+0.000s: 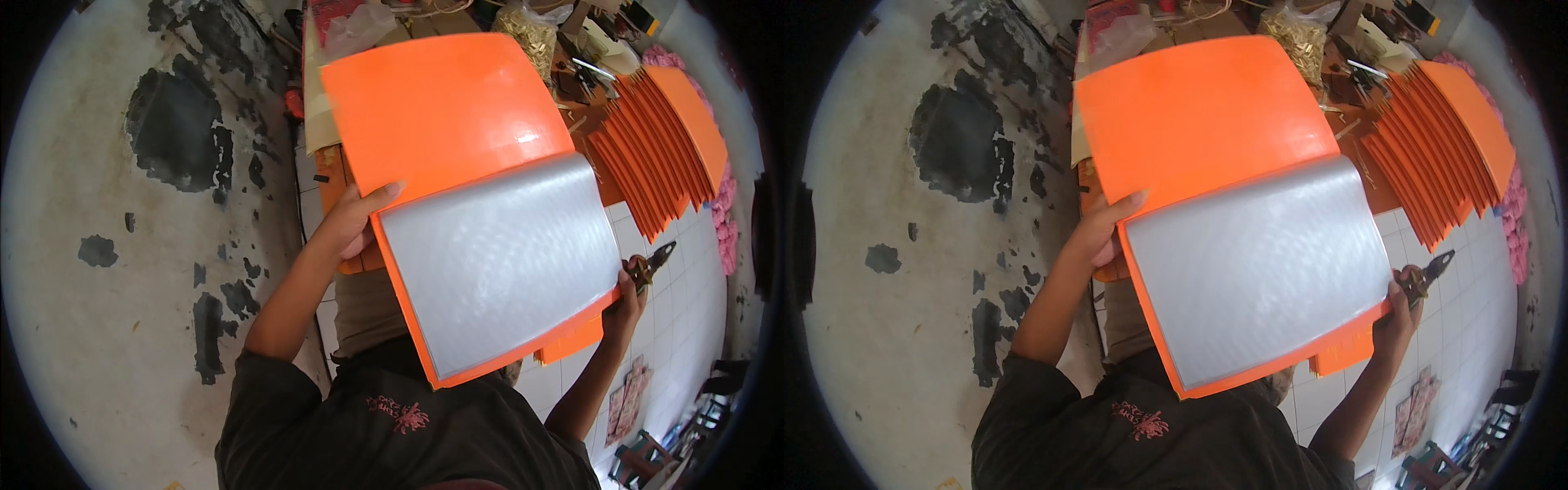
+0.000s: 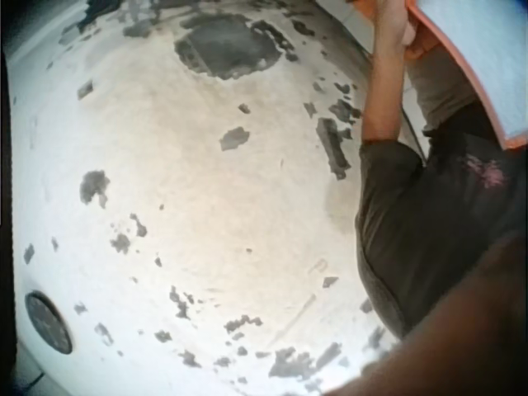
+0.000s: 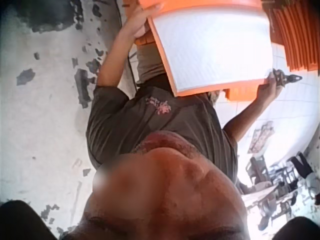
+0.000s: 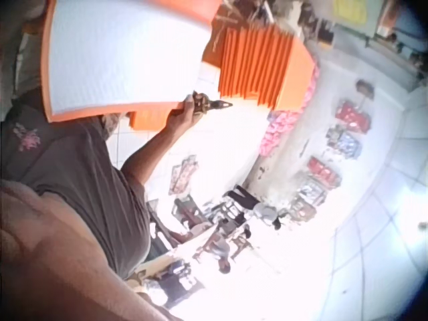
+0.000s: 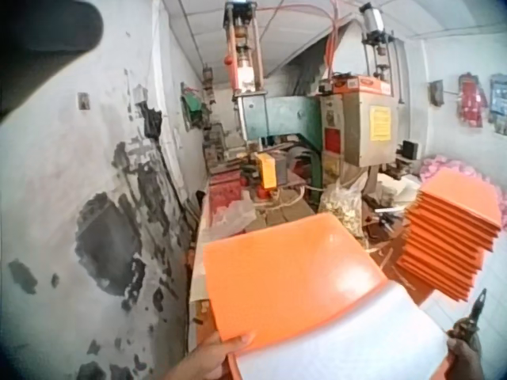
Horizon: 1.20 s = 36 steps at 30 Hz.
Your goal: The person uses pliers to fold down and secure metal fasteners on the edges of orange plastic folders, handling one folder at a time.
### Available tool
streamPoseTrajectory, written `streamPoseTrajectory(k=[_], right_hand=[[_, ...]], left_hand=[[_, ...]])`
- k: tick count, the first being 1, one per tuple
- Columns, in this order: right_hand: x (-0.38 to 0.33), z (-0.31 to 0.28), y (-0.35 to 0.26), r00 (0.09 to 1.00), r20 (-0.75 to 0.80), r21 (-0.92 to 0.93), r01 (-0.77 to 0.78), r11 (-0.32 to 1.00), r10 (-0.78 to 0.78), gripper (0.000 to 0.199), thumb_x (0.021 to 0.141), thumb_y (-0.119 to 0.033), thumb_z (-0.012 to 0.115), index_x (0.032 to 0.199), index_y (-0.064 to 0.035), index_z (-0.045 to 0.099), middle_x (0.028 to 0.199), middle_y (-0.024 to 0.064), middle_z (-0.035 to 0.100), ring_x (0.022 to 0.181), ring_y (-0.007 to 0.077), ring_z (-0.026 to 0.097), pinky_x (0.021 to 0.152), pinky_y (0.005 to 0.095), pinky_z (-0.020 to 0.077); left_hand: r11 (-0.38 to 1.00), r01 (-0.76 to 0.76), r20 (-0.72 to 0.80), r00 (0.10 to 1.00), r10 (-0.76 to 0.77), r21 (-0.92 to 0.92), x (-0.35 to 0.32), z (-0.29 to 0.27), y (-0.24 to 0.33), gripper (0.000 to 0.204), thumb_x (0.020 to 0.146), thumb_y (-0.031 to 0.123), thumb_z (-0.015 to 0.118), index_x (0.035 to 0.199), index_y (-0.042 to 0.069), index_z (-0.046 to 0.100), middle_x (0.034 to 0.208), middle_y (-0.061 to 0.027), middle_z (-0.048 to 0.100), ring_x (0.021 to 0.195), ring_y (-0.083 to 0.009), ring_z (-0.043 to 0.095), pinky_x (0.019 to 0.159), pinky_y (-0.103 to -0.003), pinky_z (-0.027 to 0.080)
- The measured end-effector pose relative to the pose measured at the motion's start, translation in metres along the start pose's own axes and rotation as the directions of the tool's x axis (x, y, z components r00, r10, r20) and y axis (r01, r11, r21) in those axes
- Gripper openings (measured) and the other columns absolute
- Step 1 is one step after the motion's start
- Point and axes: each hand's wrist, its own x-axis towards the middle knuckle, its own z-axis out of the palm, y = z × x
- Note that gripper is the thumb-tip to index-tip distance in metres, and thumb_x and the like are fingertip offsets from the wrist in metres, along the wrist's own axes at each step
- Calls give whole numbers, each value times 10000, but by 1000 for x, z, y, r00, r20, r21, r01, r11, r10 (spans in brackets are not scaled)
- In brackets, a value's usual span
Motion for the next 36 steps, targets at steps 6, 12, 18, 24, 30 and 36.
streamPoseTrajectory(k=[6,12,18,24,30,36], right_hand=[[25,52,-5,990,-3,129,-139,982,140,290,1067,-69,735,1327,-6,621,1167,29,626,1046,94,632,928,249,517],[47,115,-6,974,85,150,-220,964,209,270,1079,-151,768,1257,3,635,1044,40,663,924,105,651,792,285,543],[65,155,8,964,173,121,-222,967,200,279,1048,-131,789,1229,15,635,1039,95,741,874,185,728,741,337,588],[79,185,2,969,187,110,-182,977,160,241,1091,-136,697,1243,45,650,1272,217,812,933,206,785,712,317,582],[67,172,-14,960,232,-81,-141,987,156,348,1149,-274,655,1244,53,726,1232,160,810,943,188,773,703,319,577],[6,128,-34,839,445,-398,-127,908,312,375,1153,-373,695,1235,-10,743,1038,45,745,940,135,709,780,296,557]], left_hand=[[983,-177,-124,978,170,-50,-31,-27,-11,521,1116,198,740,1556,-18,565,1469,-122,674,1330,-239,688,1083,-421,609],[967,-248,-231,946,228,-60,-55,-61,-20,487,1122,178,726,1545,-14,579,1458,-112,688,1303,-230,706,1085,-409,603],[972,-230,-395,898,192,-51,-64,-88,-34,478,1146,205,698,1566,16,570,1478,-116,689,1334,-239,706,1097,-428,611],[973,-208,-464,874,141,-96,-61,-76,-25,467,1176,226,650,1573,5,544,1490,-135,683,1335,-244,715,1094,-436,648],[980,-160,-421,902,95,-122,-58,-73,-20,440,1191,210,619,1569,-2,537,1500,-123,678,1366,-233,698,1128,-427,636],[997,-60,-325,945,45,-37,-65,-76,-20,397,1192,163,599,1548,-6,555,1528,-116,663,1396,-221,673,1159,-441,617]])
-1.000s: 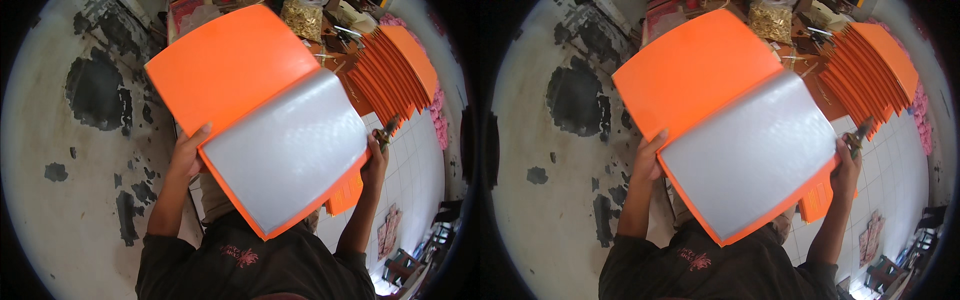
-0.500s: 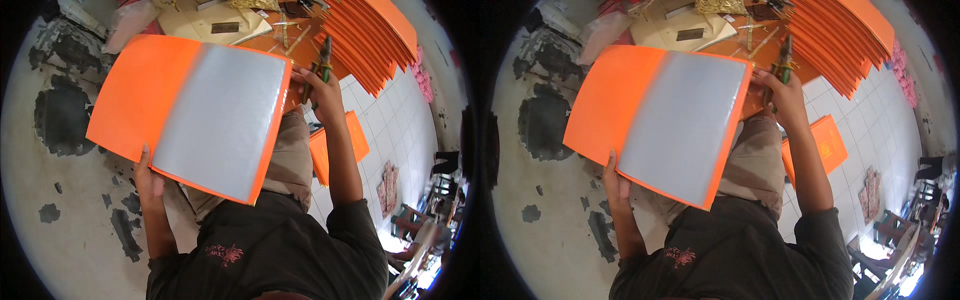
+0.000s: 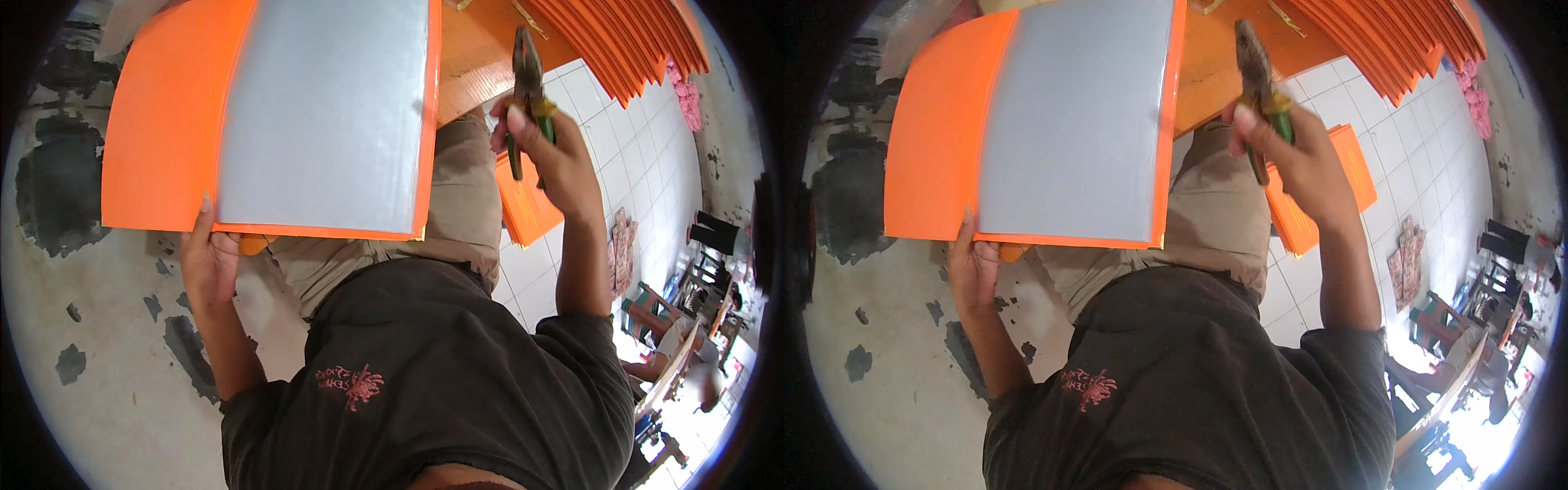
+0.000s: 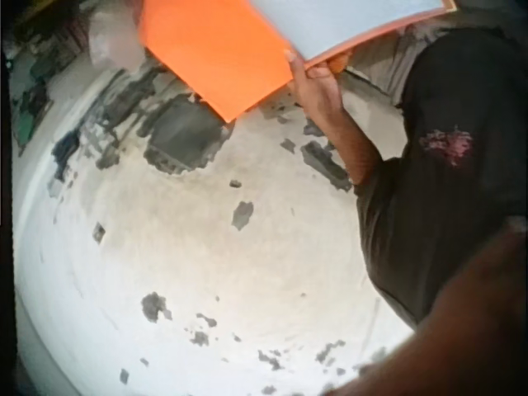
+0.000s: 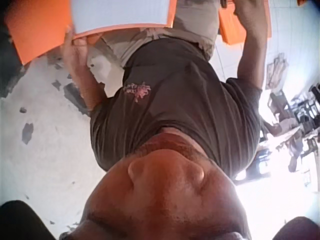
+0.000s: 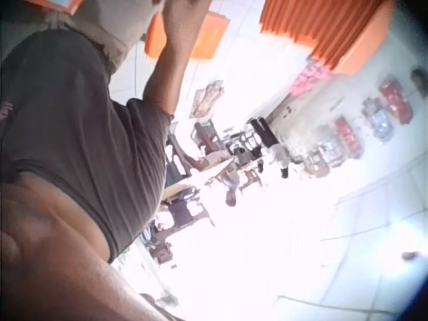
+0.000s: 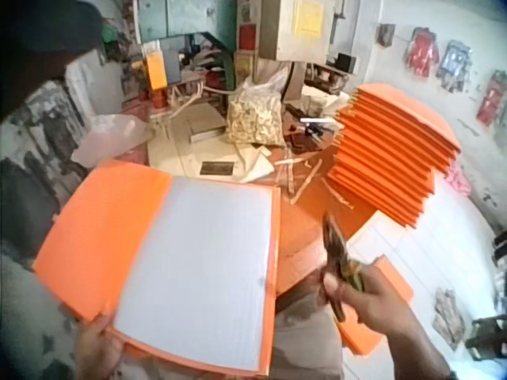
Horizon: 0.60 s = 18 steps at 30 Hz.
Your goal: The person uses pliers to fold down and secure metal fasteners on the edges of orange plastic folders, handling one folder at a time.
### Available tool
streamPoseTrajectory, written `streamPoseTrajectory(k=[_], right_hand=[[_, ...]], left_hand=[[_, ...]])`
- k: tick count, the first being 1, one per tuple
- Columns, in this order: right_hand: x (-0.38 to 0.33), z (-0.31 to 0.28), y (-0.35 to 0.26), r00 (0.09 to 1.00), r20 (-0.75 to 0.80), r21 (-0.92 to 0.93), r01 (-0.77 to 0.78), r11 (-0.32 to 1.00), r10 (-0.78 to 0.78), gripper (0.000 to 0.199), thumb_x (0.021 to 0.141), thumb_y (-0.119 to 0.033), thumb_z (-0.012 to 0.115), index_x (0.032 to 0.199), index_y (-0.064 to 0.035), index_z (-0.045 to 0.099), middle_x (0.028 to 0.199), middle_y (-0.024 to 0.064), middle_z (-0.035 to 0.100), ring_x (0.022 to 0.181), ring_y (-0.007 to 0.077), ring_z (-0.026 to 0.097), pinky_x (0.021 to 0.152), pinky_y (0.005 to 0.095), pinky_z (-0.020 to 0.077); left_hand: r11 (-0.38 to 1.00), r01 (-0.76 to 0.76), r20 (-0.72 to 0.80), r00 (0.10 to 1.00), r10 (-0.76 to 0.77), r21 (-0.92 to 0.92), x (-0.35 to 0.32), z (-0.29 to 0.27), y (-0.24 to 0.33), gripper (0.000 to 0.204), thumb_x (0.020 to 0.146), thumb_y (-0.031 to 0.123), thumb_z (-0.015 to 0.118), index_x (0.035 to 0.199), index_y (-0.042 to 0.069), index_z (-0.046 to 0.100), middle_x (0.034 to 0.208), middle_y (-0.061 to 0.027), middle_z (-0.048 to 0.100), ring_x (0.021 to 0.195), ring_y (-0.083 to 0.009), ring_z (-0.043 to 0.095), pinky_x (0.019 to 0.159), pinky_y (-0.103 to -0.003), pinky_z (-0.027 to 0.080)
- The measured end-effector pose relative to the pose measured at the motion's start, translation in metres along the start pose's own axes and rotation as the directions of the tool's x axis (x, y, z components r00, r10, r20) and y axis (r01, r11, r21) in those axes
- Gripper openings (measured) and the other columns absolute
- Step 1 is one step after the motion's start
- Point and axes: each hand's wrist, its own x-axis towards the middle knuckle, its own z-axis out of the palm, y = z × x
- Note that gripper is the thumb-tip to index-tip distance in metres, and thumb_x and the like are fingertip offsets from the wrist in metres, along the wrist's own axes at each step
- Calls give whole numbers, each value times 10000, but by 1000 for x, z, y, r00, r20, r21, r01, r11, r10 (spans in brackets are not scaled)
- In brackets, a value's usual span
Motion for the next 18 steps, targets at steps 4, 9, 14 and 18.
streamPoseTrajectory(k=[4,9,14,18], right_hand=[[-49,3,4,968,139,-191,-181,965,209,356,1176,-336,661,1299,-6,712,1006,42,734,937,124,684,817,310,546],[-91,15,19,907,300,-204,-242,949,296,304,1153,-253,702,1305,11,698,944,65,771,870,122,710,793,322,573],[-118,34,25,855,331,-313,-299,901,399,382,1145,-276,708,1371,30,671,1037,179,795,982,278,769,900,399,581],[-129,44,28,861,328,-320,-285,904,388,477,1136,-302,710,1455,42,622,1164,279,775,1145,428,760,998,467,567]], left_hand=[[989,28,13,999,-30,144,-11,11,15,371,1182,192,614,1481,-28,604,1394,-141,744,1232,-237,772,942,-379,687],[854,132,126,967,-224,503,-13,-15,38,418,1201,339,582,1341,-45,667,1078,-190,841,883,-253,855,539,-268,595],[678,135,96,952,-292,723,-28,-11,48,441,1195,367,574,1140,-32,753,965,-180,846,821,-218,851,499,-232,499],[562,33,240,882,-405,827,-47,6,51,342,1169,274,626,1123,-18,797,906,-145,844,811,-194,846,495,-230,482]])
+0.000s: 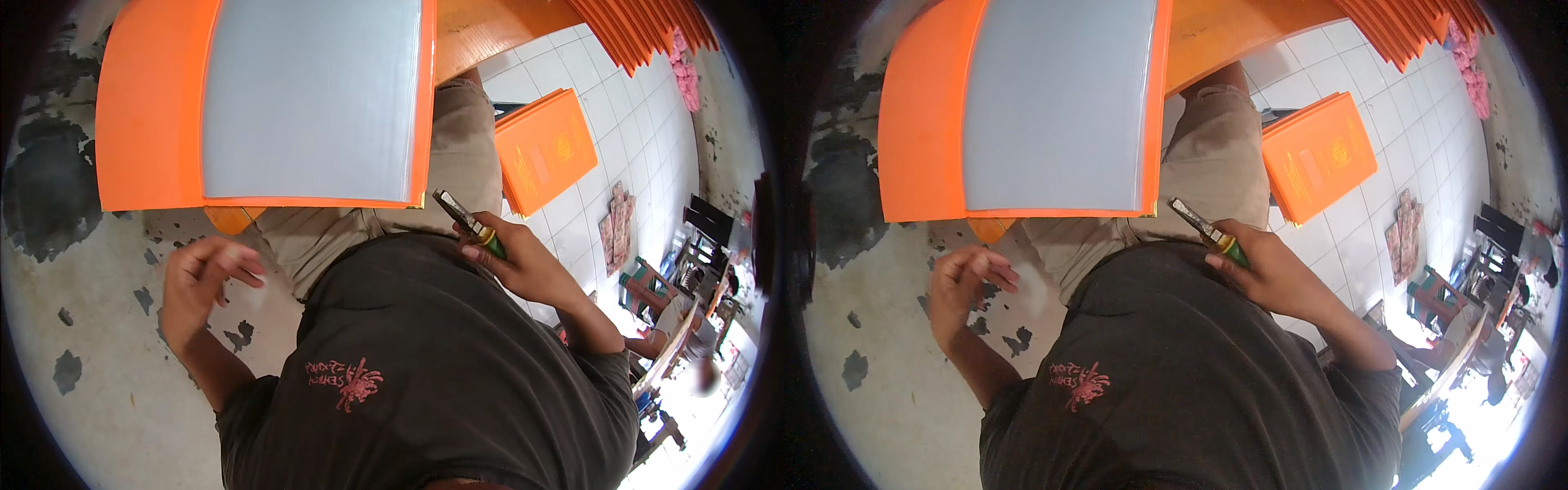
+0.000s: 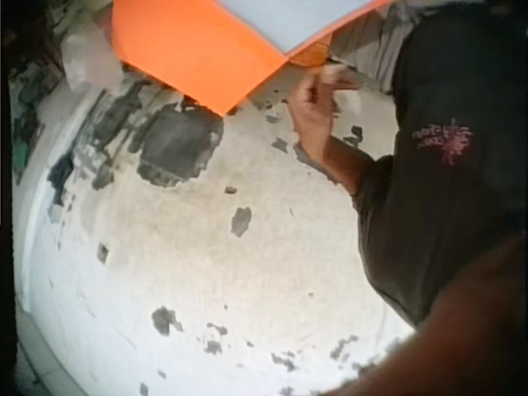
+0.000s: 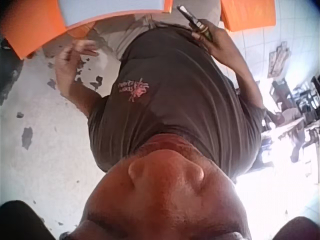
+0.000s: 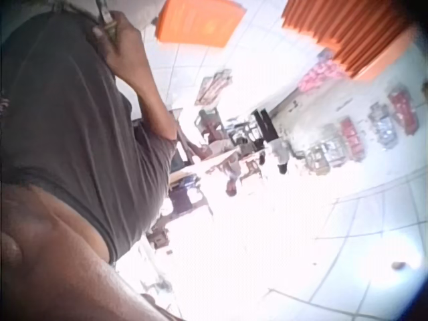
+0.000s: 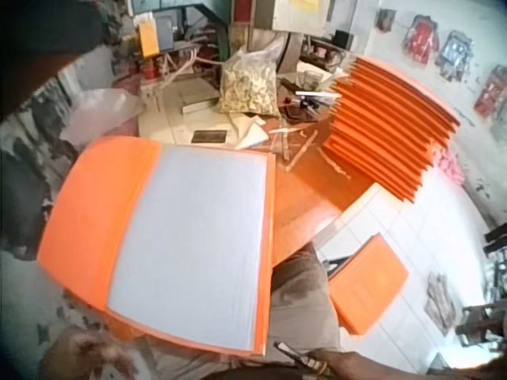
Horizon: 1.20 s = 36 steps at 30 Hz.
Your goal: The person uses pliers to fold down and secure metal fasteners on the edges of orange plastic folders, handling one folder at a time.
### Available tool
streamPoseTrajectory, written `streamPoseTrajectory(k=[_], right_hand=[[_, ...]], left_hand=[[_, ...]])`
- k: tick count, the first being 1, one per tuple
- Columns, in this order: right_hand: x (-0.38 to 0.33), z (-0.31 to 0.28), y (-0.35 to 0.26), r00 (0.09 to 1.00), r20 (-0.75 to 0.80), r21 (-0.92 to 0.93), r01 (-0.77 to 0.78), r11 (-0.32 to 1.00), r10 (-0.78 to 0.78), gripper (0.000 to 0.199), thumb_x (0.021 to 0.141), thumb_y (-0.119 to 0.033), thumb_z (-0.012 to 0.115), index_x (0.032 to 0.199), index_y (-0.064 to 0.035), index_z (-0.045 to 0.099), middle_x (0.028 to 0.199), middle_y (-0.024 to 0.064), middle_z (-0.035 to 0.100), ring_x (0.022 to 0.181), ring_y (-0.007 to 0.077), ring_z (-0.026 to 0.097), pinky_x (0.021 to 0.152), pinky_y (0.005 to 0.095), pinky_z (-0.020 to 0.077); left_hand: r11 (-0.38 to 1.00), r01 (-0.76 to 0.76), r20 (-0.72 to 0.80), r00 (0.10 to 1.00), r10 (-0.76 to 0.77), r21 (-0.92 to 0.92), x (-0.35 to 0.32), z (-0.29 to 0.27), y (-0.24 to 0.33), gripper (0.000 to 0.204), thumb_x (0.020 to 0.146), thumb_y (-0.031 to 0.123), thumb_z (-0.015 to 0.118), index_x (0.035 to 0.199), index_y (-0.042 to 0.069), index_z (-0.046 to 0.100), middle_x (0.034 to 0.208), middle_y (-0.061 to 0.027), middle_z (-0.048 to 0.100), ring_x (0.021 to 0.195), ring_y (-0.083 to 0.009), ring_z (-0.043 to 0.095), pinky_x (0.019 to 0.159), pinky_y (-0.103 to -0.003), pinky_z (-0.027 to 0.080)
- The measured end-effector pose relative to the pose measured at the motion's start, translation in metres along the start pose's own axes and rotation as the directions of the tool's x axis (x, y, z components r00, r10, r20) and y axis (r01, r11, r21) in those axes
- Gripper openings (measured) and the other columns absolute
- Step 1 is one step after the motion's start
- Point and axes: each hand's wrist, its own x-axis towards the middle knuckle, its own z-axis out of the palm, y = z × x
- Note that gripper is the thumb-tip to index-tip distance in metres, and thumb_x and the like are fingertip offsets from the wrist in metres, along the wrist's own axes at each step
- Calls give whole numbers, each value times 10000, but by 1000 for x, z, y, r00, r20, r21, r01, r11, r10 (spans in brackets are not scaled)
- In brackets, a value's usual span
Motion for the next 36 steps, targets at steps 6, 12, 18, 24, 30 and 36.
streamPoseTrajectory(k=[6,12,18,24,30,36], right_hand=[[-7,13,-12,998,-58,-8,-6,1000,6,478,1123,-281,719,1455,46,609,1275,319,745,1201,474,736,1029,505,565],[-8,19,-23,996,-86,-139,-6,990,-5,462,1111,-273,731,1434,36,618,1260,307,747,1184,487,730,1023,526,566],[-9,25,-22,993,-116,-135,14,991,-30,430,1105,-268,739,1400,22,623,1208,292,754,1153,487,735,987,529,571],[-8,24,-23,995,-96,-118,6,993,-18,406,1108,-254,737,1382,18,610,1201,291,754,1161,485,738,969,531,572],[-8,23,-26,996,-91,-138,-4,990,-8,408,1111,-245,731,1393,15,594,1222,283,753,1161,489,739,973,537,576],[-6,27,-22,992,-119,-151,12,988,-30,409,1106,-239,734,1393,14,588,1212,278,756,1149,492,742,955,538,586]], left_hand=[[957,-8,415,900,133,-290,34,83,13,256,1154,172,677,1260,-46,757,995,-113,790,851,-144,777,732,-254,589],[814,-141,249,910,330,-564,75,164,-7,423,1202,346,592,1277,-53,711,861,-69,699,697,-116,674,568,-235,471],[751,-167,126,940,316,-639,85,185,-8,452,1194,373,619,1148,-64,724,811,-44,648,641,-73,575,560,-242,467],[779,-181,107,947,302,-601,85,186,-6,379,1175,309,664,1074,-47,744,738,-23,624,612,-66,553,545,-247,455],[752,-183,67,955,289,-633,85,192,-7,301,1150,253,711,1075,-30,781,802,-16,706,614,-53,571,540,-234,450],[767,-202,22,962,271,-610,83,196,-3,308,1155,236,698,1038,-44,750,698,-9,612,575,-65,531,526,-250,424]])
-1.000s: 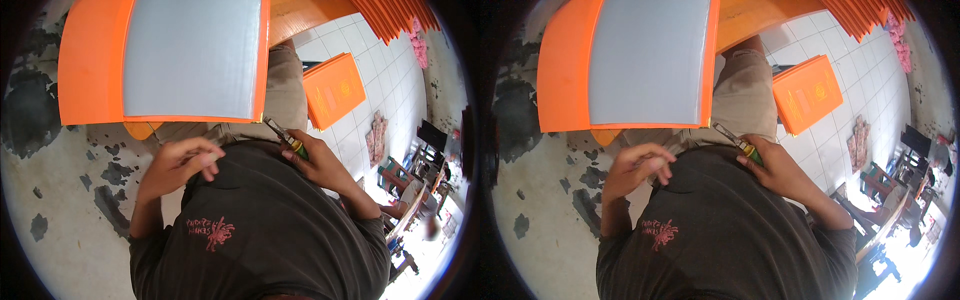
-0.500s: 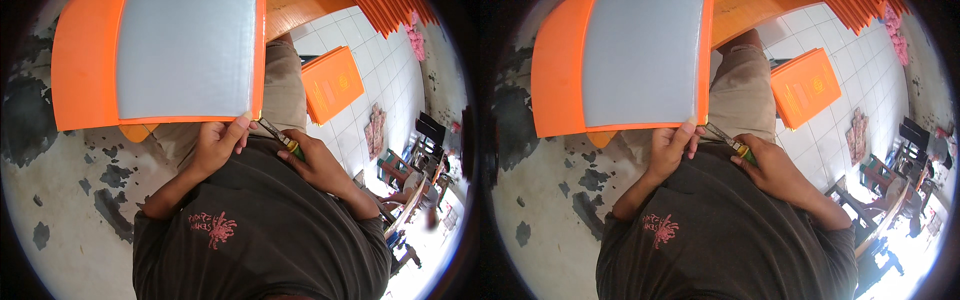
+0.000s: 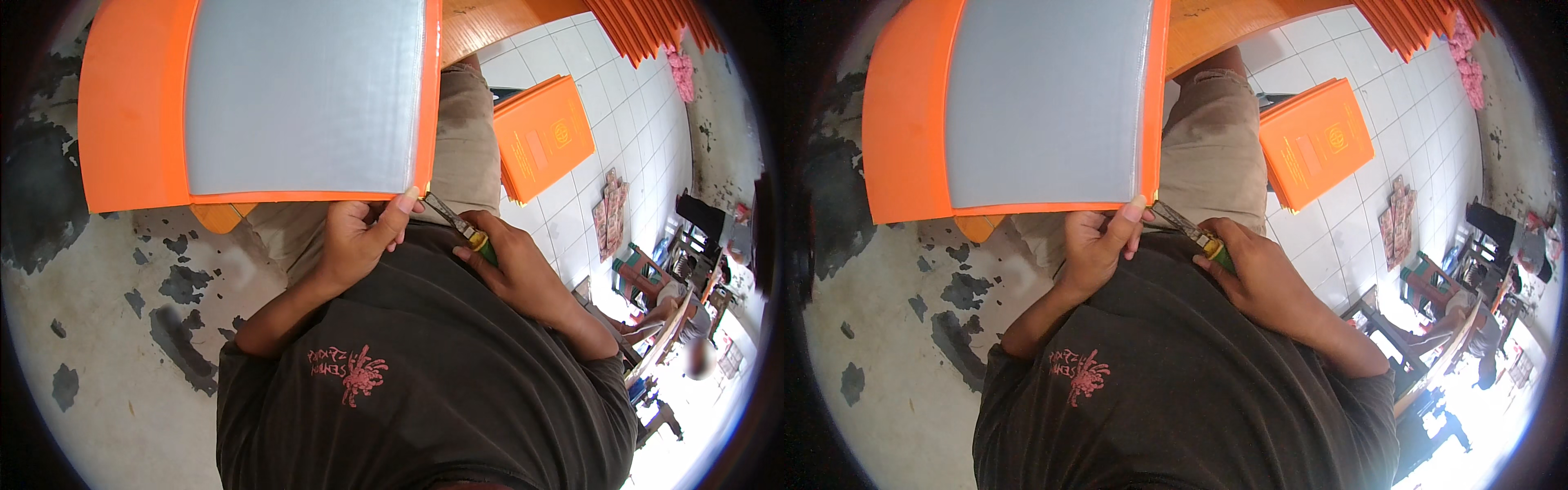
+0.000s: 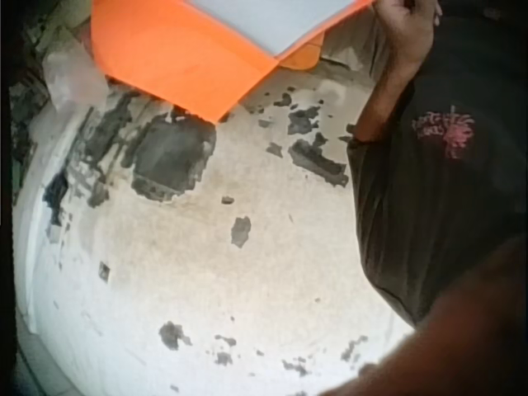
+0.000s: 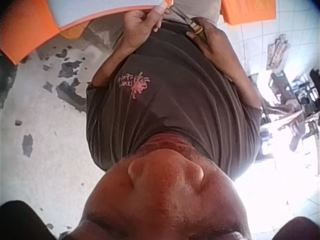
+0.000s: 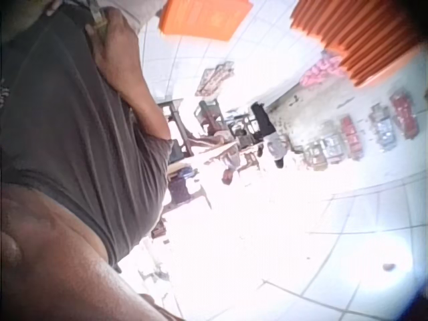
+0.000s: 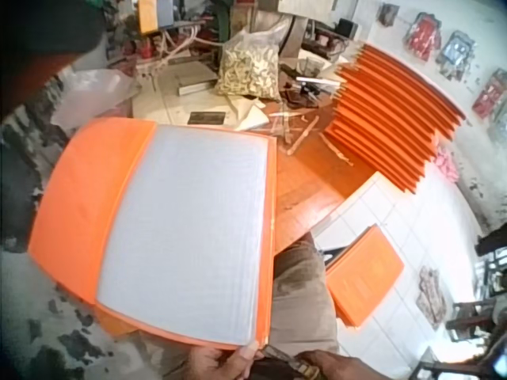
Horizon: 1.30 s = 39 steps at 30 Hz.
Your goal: The person uses pliers to fold down and secure metal fasteners on the edges of orange plastic folders, handling one folder at a time.
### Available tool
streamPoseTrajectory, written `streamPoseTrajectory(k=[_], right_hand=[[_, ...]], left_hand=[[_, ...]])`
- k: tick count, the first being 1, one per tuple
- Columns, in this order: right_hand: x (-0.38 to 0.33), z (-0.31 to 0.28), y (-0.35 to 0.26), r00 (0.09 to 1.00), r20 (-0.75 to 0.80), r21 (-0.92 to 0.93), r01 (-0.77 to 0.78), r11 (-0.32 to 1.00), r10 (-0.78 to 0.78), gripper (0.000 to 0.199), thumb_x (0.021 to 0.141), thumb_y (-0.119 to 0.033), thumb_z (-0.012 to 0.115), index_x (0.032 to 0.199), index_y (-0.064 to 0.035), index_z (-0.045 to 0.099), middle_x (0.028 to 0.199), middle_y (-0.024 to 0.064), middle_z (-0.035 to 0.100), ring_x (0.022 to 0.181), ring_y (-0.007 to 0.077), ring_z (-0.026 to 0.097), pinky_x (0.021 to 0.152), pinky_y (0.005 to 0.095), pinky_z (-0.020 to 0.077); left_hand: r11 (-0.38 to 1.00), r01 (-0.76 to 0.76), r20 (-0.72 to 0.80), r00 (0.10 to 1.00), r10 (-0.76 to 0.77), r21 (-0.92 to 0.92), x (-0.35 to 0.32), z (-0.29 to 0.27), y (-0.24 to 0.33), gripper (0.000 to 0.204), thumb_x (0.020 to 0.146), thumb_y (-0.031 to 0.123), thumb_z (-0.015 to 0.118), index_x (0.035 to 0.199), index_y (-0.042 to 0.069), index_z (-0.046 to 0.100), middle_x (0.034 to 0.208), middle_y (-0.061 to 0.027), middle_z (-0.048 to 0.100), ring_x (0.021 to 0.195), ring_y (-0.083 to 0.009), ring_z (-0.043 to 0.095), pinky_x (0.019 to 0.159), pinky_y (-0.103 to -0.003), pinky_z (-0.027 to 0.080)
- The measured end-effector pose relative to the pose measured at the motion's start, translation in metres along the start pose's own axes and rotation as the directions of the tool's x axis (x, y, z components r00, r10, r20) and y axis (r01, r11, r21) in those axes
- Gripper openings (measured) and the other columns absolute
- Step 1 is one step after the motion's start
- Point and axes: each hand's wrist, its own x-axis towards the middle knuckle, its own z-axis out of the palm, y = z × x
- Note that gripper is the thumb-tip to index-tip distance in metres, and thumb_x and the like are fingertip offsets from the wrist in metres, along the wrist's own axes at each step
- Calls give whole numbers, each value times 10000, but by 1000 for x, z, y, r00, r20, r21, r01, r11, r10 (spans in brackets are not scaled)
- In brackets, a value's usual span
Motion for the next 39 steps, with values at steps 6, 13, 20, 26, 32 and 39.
streamPoseTrajectory(k=[6,13,20,26,32,39], right_hand=[[1,-1,-1,1000,12,-28,-13,1000,13,389,1103,-234,736,1352,23,584,1166,291,757,1112,503,744,918,549,583],[5,-3,1,999,32,-33,-32,999,34,387,1104,-262,744,1292,28,572,1055,319,756,1048,522,749,877,568,570],[8,3,2,998,-1,13,-67,998,67,403,1079,-278,793,1251,25,590,1004,303,766,992,514,770,836,546,588],[9,5,2,993,-14,5,-116,993,116,393,1058,-283,822,1237,-2,612,990,288,777,984,509,778,825,539,597],[9,10,2,986,-59,-51,-161,986,158,403,1055,-299,818,1231,-5,605,993,298,779,997,525,771,832,563,599],[9,10,1,985,-41,-72,-172,982,170,401,1059,-302,803,1238,-11,594,986,311,775,980,538,767,820,584,601]], left_hand=[[1000,-21,-8,1000,21,9,1,0,-1,295,1151,212,703,1021,-49,748,683,0,607,561,-60,524,523,-250,420],[999,-46,-17,999,46,13,1,2,-1,301,1152,207,699,1003,-50,749,688,1,616,559,-61,532,516,-250,418],[999,-46,-7,999,46,17,1,1,-3,282,1148,191,704,1011,-51,753,704,7,624,570,-56,536,526,-249,425],[999,-31,5,1000,31,16,1,-2,-7,248,1136,174,716,1028,-42,772,766,-3,679,596,-49,565,538,-244,449],[1000,-8,10,1000,8,-11,1,-3,-6,202,1116,147,735,1037,-29,798,852,-16,763,630,-43,623,554,-232,490],[999,-39,31,999,39,-5,2,-4,-8,230,1135,148,711,1034,-52,764,776,-19,688,597,-61,583,538,-249,463]])
